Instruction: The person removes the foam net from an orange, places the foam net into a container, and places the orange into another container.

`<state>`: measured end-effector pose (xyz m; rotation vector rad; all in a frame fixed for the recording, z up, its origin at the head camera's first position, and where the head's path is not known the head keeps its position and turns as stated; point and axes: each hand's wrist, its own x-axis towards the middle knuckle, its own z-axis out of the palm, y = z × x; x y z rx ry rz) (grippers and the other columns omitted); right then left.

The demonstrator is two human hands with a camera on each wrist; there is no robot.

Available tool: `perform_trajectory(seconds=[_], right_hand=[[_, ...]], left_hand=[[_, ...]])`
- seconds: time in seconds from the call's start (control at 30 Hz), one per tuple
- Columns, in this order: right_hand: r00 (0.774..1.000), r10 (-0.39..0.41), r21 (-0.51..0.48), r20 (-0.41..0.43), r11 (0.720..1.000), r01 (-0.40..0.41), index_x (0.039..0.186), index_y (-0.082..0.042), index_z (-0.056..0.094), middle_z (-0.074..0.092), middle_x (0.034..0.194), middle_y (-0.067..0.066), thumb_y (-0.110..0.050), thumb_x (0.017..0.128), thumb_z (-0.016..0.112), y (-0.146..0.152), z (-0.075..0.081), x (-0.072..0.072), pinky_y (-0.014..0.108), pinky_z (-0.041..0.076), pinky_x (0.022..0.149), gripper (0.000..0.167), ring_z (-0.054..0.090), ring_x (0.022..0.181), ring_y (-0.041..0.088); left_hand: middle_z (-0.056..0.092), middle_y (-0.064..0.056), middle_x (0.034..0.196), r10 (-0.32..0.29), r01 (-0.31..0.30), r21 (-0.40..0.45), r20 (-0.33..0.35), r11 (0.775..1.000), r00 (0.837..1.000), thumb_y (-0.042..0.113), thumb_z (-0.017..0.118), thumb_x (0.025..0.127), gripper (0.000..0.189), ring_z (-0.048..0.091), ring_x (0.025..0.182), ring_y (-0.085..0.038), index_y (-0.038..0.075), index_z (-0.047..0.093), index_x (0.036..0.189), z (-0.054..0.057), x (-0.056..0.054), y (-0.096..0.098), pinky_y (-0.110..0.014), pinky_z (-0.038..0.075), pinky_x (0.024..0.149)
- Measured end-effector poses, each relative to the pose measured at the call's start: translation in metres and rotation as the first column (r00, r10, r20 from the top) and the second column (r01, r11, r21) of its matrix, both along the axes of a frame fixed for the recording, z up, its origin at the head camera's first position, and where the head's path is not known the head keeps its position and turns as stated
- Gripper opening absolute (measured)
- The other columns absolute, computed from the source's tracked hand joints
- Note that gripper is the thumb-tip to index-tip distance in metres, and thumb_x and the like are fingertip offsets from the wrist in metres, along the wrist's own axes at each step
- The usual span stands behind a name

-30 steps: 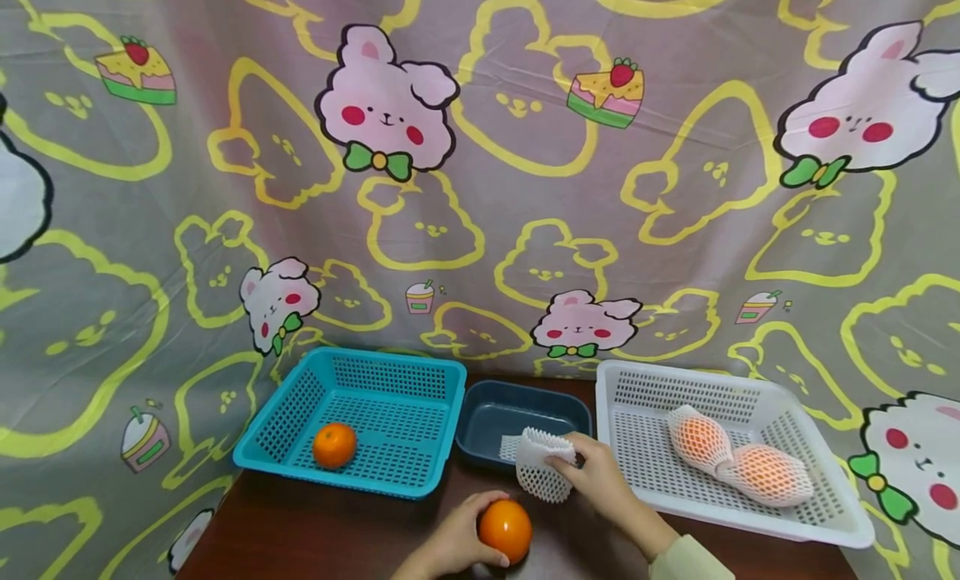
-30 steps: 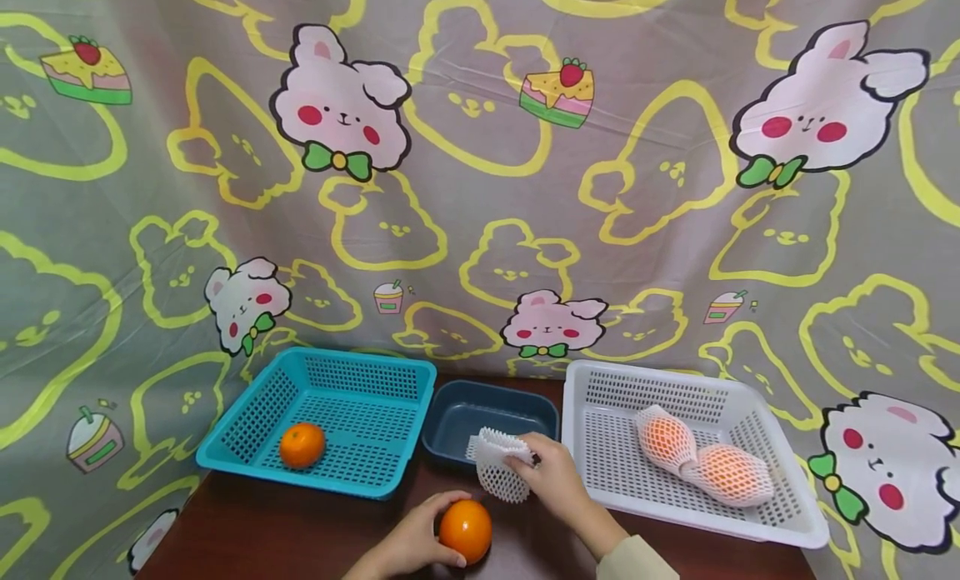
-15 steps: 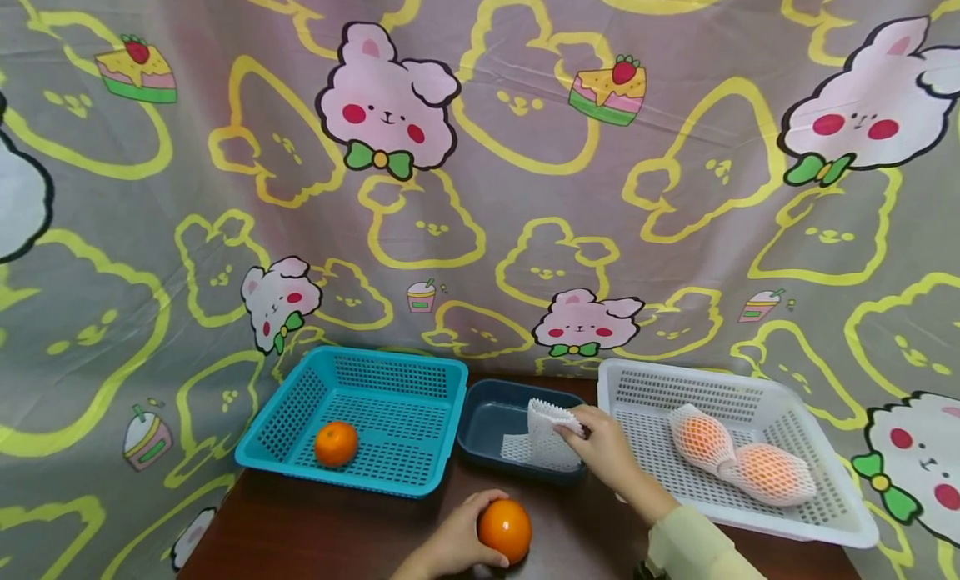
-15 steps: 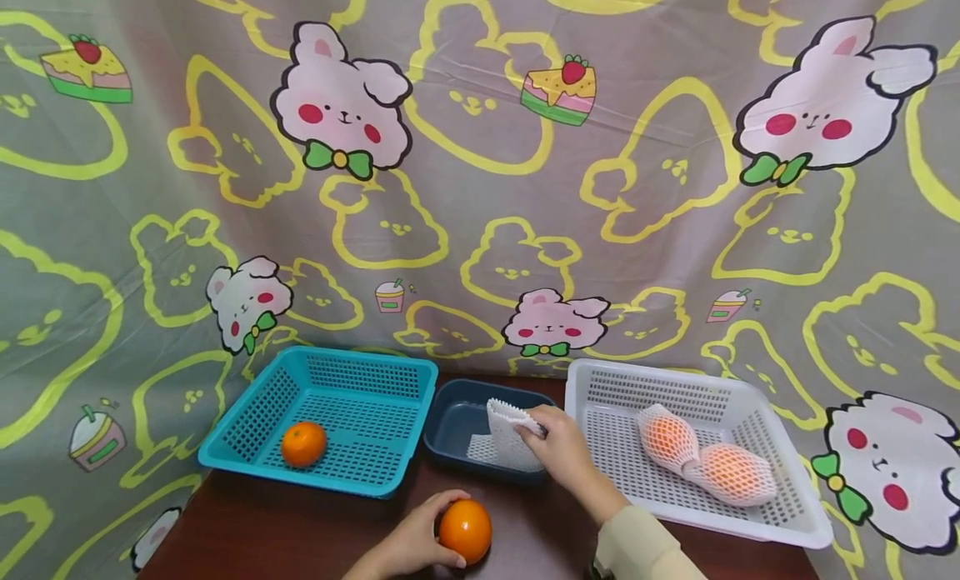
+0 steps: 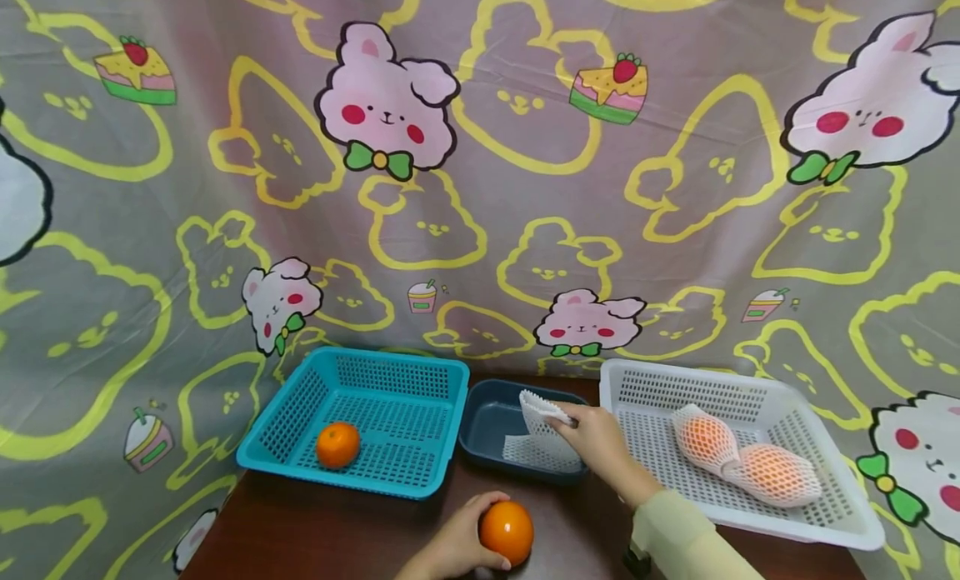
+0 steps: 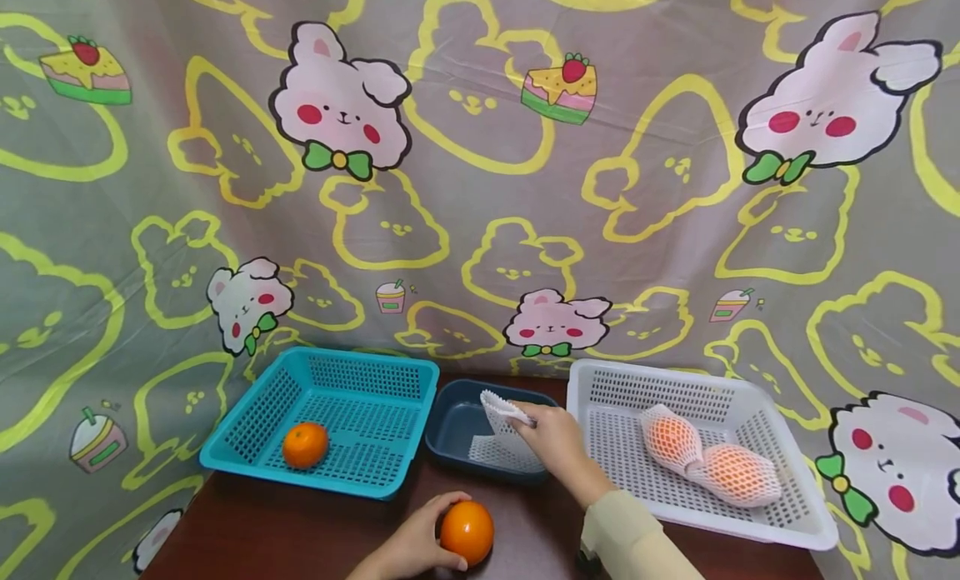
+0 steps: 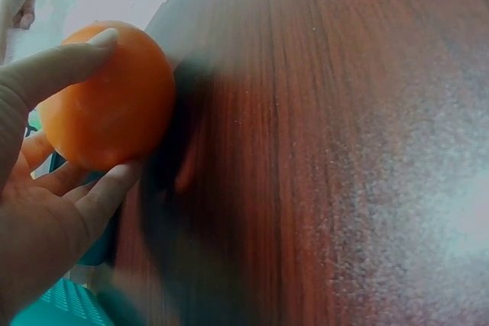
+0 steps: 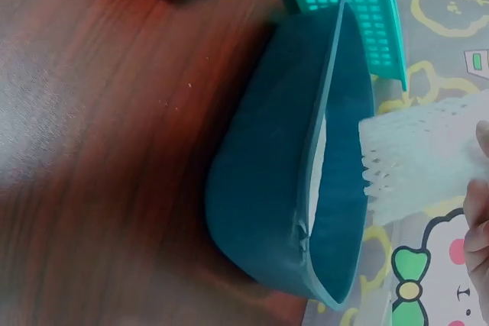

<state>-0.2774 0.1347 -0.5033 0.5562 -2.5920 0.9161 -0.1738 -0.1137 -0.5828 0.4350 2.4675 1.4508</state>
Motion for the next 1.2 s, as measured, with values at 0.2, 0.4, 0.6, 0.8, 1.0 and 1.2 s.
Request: perform_trajectory(seconds=[0.2, 0.4, 0.6, 0.8, 1.0, 1.2], right_hand=[[0.998, -0.024, 0.006, -0.051, 1.0, 0.024, 0.108, -0.009, 0.081, 0.075, 0.1, 0.004, -0.015, 0.085, 0.084, -0.002, -0.003, -0.005, 0.04, 0.059, 0.07, 0.023, 0.07, 0.081, 0.023], [1.0, -0.016, -0.009, -0.021, 1.0, 0.015, 0.117, -0.005, 0.077, 0.053, 0.089, 0.001, -0.004, 0.087, 0.078, -0.004, -0.005, -0.012, 0.027, 0.042, 0.053, 0.03, 0.048, 0.065, 0.014], [0.999, -0.036, 0.041, 0.007, 0.999, 0.036, 0.123, -0.001, 0.074, 0.048, 0.082, 0.001, -0.003, 0.088, 0.077, -0.006, -0.005, -0.017, 0.025, 0.038, 0.052, 0.036, 0.039, 0.059, 0.013], [0.999, -0.03, 0.173, -0.036, 0.984, 0.036, 0.127, -0.001, 0.071, 0.05, 0.085, 0.003, -0.003, 0.088, 0.077, -0.01, -0.003, -0.028, 0.028, 0.045, 0.054, 0.039, 0.047, 0.06, 0.016], [0.998, -0.048, 0.226, -0.032, 0.973, 0.054, 0.126, -0.004, 0.073, 0.052, 0.089, 0.006, -0.003, 0.087, 0.078, -0.016, -0.01, -0.035, 0.037, 0.051, 0.056, 0.039, 0.056, 0.062, 0.024], [0.998, -0.059, 0.244, 0.019, 0.968, 0.053, 0.127, -0.006, 0.072, 0.054, 0.091, 0.009, -0.006, 0.087, 0.079, -0.026, -0.021, -0.034, 0.039, 0.051, 0.054, 0.04, 0.057, 0.059, 0.026]], left_hand=[[0.057, -0.006, 0.13, 0.014, -0.014, -0.001, 0.049, 1.0, 0.999, 0.011, 0.096, 0.067, 0.074, 0.057, 0.106, -0.024, 0.016, 0.06, 0.131, -0.001, 0.003, 0.0, -0.051, 0.047, 0.092], [0.057, -0.008, 0.13, 0.004, -0.004, 0.009, 0.019, 1.0, 1.0, 0.014, 0.096, 0.067, 0.073, 0.057, 0.106, -0.024, 0.015, 0.06, 0.131, -0.002, 0.004, -0.002, -0.05, 0.047, 0.092], [0.057, -0.008, 0.128, -0.016, 0.016, 0.013, 0.014, 1.0, 1.0, 0.02, 0.096, 0.069, 0.073, 0.056, 0.105, -0.023, 0.015, 0.059, 0.132, -0.002, 0.003, -0.002, -0.052, 0.047, 0.091], [0.057, -0.004, 0.126, 0.016, -0.016, 0.025, -0.003, 1.0, 1.0, 0.013, 0.096, 0.067, 0.073, 0.057, 0.105, -0.021, 0.018, 0.06, 0.13, -0.001, 0.003, -0.001, -0.045, 0.048, 0.092], [0.058, -0.002, 0.126, 0.017, -0.017, 0.016, -0.022, 1.0, 1.0, 0.013, 0.096, 0.066, 0.074, 0.057, 0.104, -0.018, 0.018, 0.06, 0.131, -0.002, 0.003, 0.0, -0.042, 0.048, 0.091], [0.059, -0.002, 0.124, 0.016, -0.016, 0.016, -0.033, 1.0, 0.999, 0.015, 0.096, 0.066, 0.074, 0.058, 0.104, -0.016, 0.016, 0.06, 0.131, -0.003, 0.004, 0.0, -0.039, 0.048, 0.091]])
